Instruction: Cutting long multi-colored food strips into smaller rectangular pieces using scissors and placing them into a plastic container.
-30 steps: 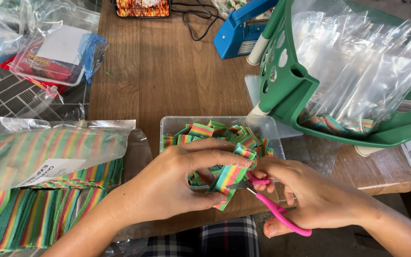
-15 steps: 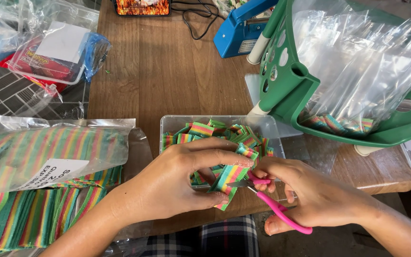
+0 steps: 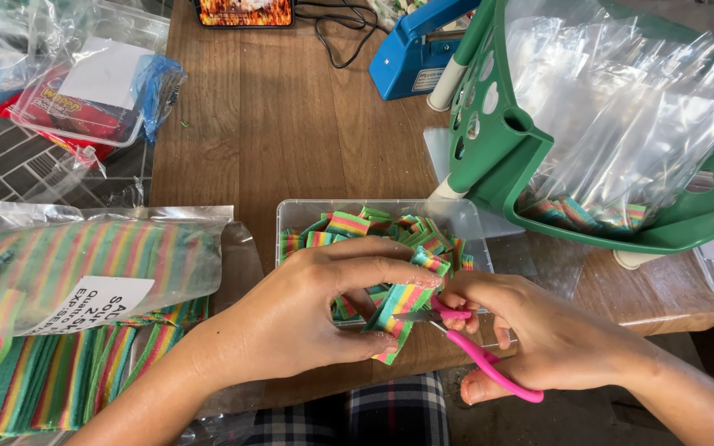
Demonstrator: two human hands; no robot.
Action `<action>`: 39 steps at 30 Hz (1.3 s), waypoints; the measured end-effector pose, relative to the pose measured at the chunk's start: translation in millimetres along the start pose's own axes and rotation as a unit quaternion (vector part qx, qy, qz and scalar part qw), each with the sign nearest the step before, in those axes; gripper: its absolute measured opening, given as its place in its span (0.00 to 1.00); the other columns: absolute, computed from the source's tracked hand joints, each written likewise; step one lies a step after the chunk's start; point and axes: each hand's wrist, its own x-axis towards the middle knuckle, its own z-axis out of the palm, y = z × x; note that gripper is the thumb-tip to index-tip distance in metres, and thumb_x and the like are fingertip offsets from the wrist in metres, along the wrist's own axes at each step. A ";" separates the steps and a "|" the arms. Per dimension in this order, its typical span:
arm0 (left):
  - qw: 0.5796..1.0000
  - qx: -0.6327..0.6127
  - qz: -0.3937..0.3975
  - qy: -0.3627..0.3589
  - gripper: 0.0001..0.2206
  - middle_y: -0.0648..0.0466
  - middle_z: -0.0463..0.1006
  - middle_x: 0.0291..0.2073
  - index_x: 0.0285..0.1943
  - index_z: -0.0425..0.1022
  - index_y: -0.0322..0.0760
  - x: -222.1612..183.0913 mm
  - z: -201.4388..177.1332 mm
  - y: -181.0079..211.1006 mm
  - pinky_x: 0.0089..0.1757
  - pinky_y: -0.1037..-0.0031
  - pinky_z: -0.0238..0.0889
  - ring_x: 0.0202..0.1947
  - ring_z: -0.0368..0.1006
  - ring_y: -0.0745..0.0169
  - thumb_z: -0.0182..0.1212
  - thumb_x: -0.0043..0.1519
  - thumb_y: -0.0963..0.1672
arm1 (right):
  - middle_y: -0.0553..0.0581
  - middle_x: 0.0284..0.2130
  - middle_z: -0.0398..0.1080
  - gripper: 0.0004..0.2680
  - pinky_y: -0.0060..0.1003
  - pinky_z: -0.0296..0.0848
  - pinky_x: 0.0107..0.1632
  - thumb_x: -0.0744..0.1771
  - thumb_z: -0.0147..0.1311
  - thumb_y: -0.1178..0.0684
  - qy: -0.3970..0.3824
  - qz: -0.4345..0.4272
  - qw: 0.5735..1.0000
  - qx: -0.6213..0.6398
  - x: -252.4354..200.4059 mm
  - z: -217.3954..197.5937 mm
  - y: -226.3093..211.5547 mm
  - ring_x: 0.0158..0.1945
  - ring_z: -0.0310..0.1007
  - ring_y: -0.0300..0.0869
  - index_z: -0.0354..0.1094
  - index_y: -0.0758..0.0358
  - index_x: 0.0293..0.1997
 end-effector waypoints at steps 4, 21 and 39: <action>1.000 0.007 0.005 -0.001 0.27 0.53 0.76 0.54 0.62 0.73 0.44 -0.5 -0.8 0.2 0.42 0.78 0.79 0.51 0.76 0.63 0.72 0.52 0.37 | 0.42 0.31 0.68 0.24 0.31 0.69 0.32 0.51 0.87 0.45 -0.001 0.008 1.000 0.004 0.6 1.0 1.1 0.31 0.64 0.34 0.71 0.50 0.40; 1.000 0.020 -0.008 0.002 0.25 0.52 0.78 0.58 0.59 0.76 0.45 -3.6 -0.1 -3.3 0.48 0.77 0.70 0.59 0.77 0.62 0.71 0.51 0.37 | 0.45 0.22 0.61 0.26 0.28 0.61 0.33 0.52 0.90 0.57 0.072 -0.021 0.995 0.067 -0.9 13.3 20.5 0.30 0.58 0.34 0.57 0.54 0.20; 0.999 0.039 -0.018 -0.012 0.29 0.52 0.71 0.64 0.64 0.72 0.49 2.9 -4.1 1.3 0.44 0.78 0.77 0.56 0.77 0.64 0.71 0.51 0.37 | 0.42 0.14 0.68 0.23 0.29 0.61 0.28 0.51 0.86 0.42 0.205 -0.084 0.974 -0.047 -10.0 23.0 40.2 0.21 0.63 0.33 0.62 0.53 0.15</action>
